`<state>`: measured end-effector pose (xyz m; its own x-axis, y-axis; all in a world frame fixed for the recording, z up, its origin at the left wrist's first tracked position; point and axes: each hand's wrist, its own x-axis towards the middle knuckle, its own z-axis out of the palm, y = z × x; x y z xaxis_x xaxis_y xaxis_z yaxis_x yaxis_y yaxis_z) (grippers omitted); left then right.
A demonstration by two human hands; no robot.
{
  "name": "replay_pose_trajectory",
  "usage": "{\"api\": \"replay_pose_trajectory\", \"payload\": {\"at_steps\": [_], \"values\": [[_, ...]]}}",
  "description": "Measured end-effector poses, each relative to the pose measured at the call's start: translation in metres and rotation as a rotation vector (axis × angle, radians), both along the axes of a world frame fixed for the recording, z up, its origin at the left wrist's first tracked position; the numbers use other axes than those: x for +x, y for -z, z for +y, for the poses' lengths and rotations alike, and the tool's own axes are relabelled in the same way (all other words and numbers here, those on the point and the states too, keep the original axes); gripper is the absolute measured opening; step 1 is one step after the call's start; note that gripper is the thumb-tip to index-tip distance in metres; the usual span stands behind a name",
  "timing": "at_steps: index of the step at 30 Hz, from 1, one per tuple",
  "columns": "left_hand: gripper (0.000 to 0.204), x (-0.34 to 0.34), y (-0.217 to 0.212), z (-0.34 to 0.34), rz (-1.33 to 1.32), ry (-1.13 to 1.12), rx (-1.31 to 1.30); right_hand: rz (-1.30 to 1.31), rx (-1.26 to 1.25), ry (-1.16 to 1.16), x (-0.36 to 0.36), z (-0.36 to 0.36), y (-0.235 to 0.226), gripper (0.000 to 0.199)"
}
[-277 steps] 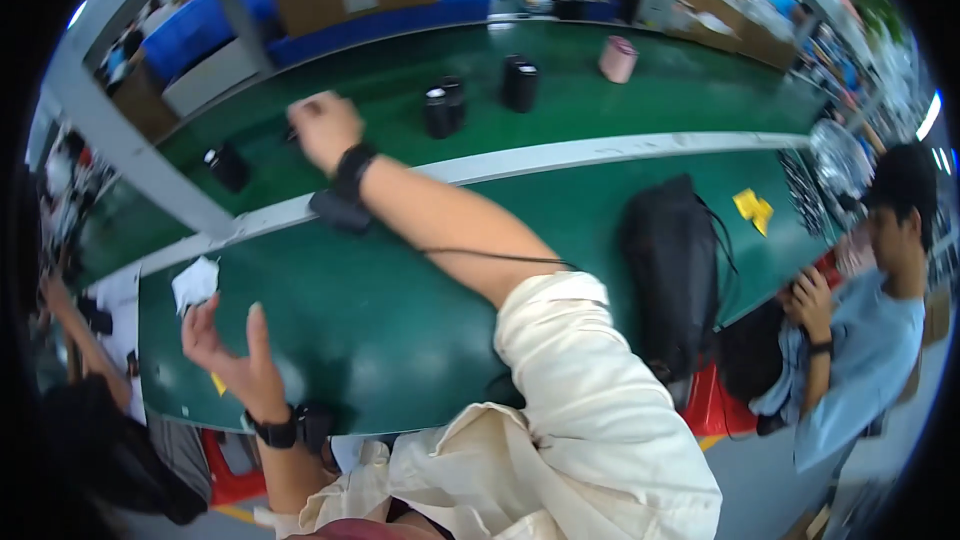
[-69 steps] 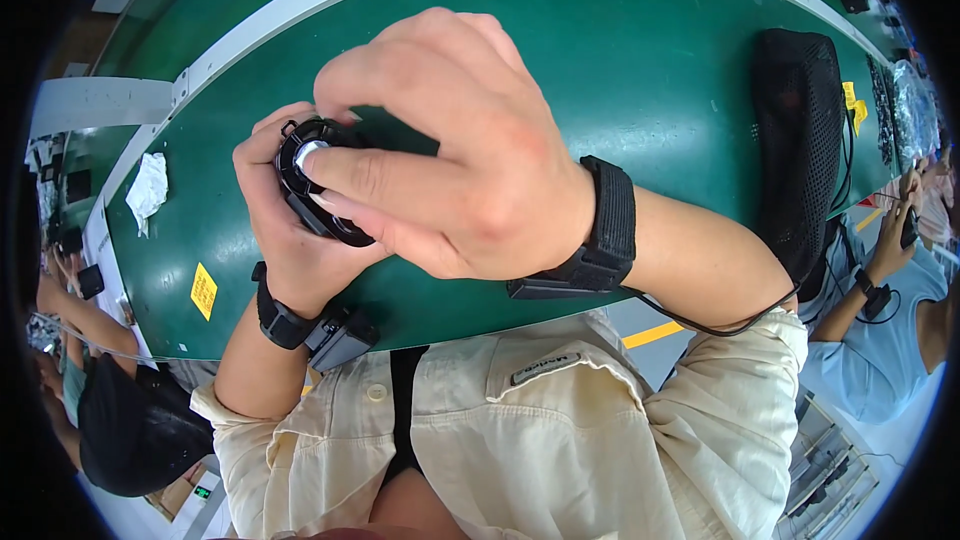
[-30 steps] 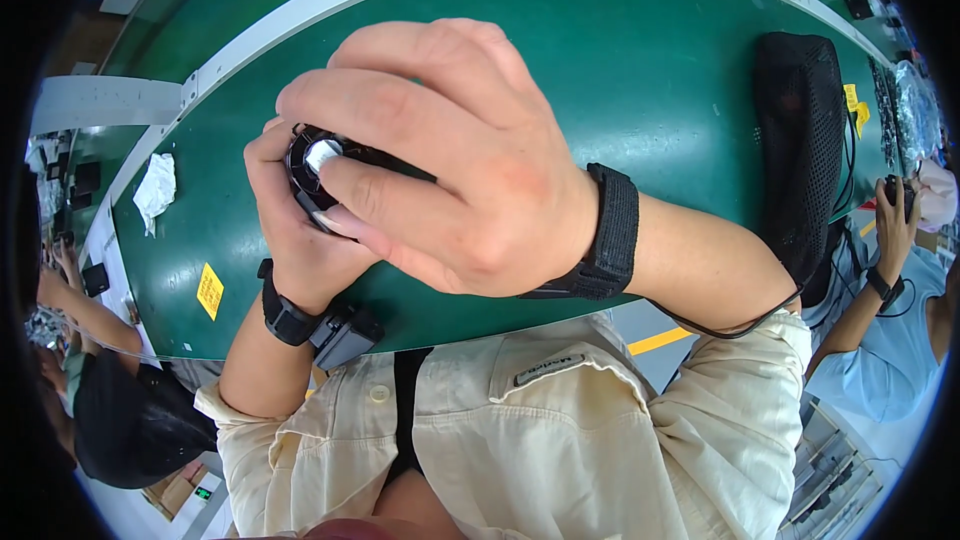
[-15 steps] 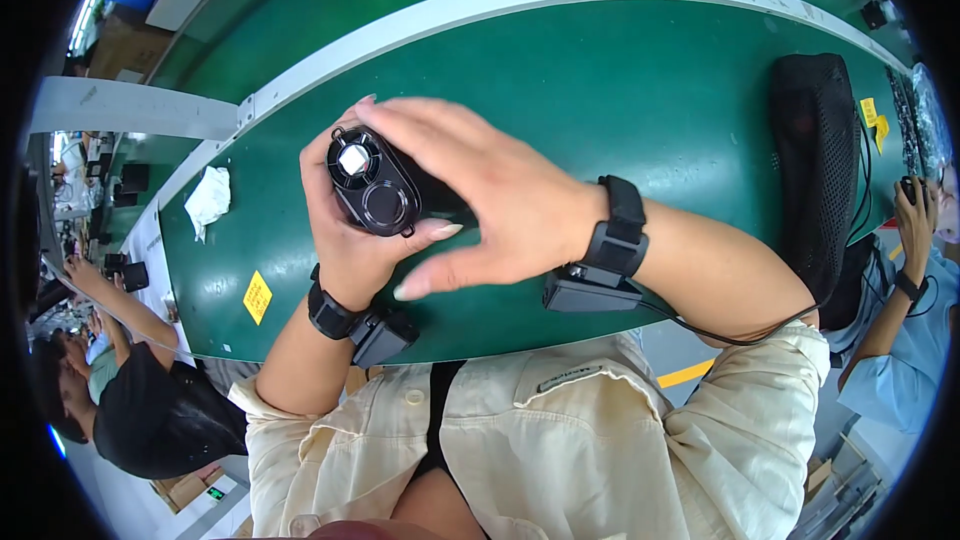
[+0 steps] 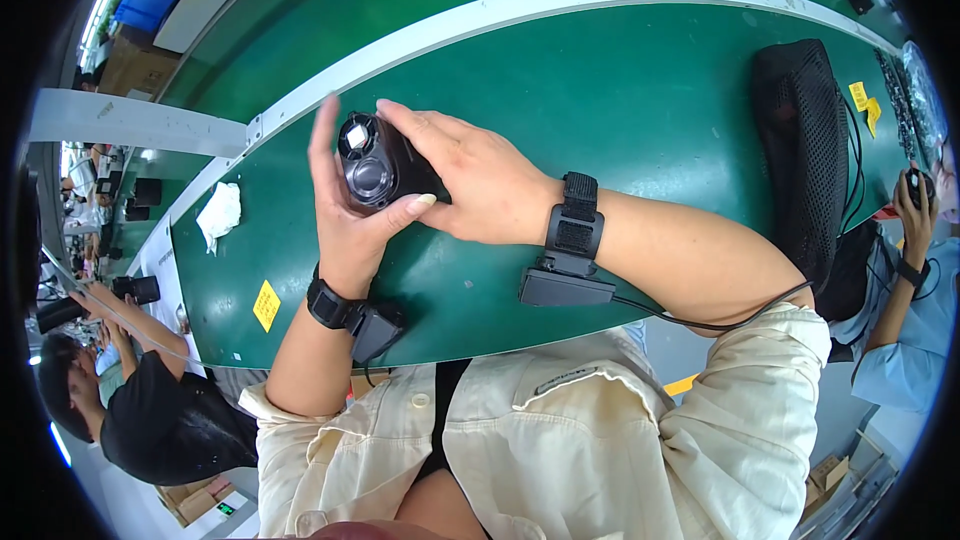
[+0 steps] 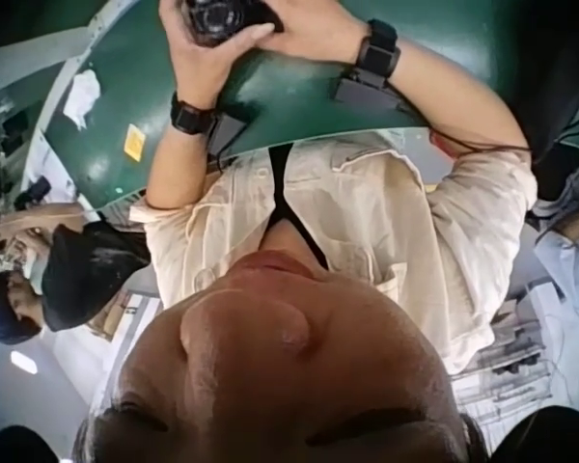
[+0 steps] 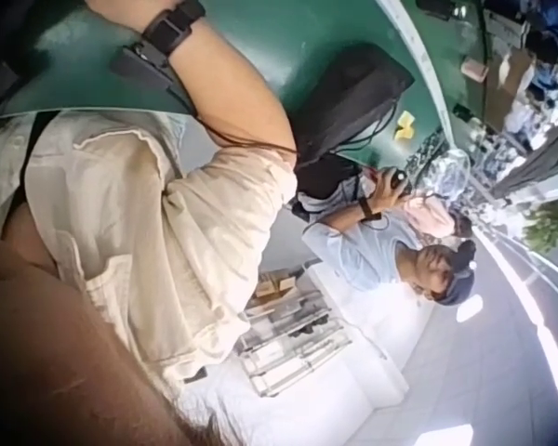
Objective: The person picks up a rangefinder, peels off a small white sticker, and then presses a new white sticker onto the same spot before placing it back on the workbench. This process is repeated for several devices.
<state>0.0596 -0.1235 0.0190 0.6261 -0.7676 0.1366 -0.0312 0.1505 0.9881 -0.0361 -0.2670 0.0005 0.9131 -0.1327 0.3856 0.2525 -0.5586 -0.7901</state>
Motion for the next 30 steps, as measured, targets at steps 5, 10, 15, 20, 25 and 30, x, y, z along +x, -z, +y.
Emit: {"api": "replay_pose_trajectory", "payload": {"at_steps": [5, 10, 15, 20, 25, 30], "values": [[0.092, 0.013, 0.018, 0.001, -0.56, -0.084, -0.165, 0.02, 0.025, 0.004, -0.001, 0.0, 0.001, 0.09], [0.079, 0.012, 0.019, 0.008, -0.502, -0.112, 0.008, 0.053, 0.009, 0.02, 0.0, 0.0, 0.002, 0.089], [0.074, 0.009, 0.019, 0.003, -0.389, -0.08, -0.041, 0.061, -0.002, 0.029, -0.001, 0.0, -0.003, 0.09], [0.08, 0.012, 0.016, 0.007, -0.513, -0.099, 0.084, -0.06, -0.056, 0.029, 0.011, -0.005, 0.003, 0.089], [0.1, 0.012, 0.018, 0.001, -0.438, -0.082, -0.028, -0.256, 0.052, 0.248, 0.042, -0.03, 0.005, 0.091], [0.103, 0.006, 0.009, -0.003, -0.507, -0.162, -0.004, -0.325, -0.036, 0.686, 0.095, -0.11, -0.001, 0.09]]}}
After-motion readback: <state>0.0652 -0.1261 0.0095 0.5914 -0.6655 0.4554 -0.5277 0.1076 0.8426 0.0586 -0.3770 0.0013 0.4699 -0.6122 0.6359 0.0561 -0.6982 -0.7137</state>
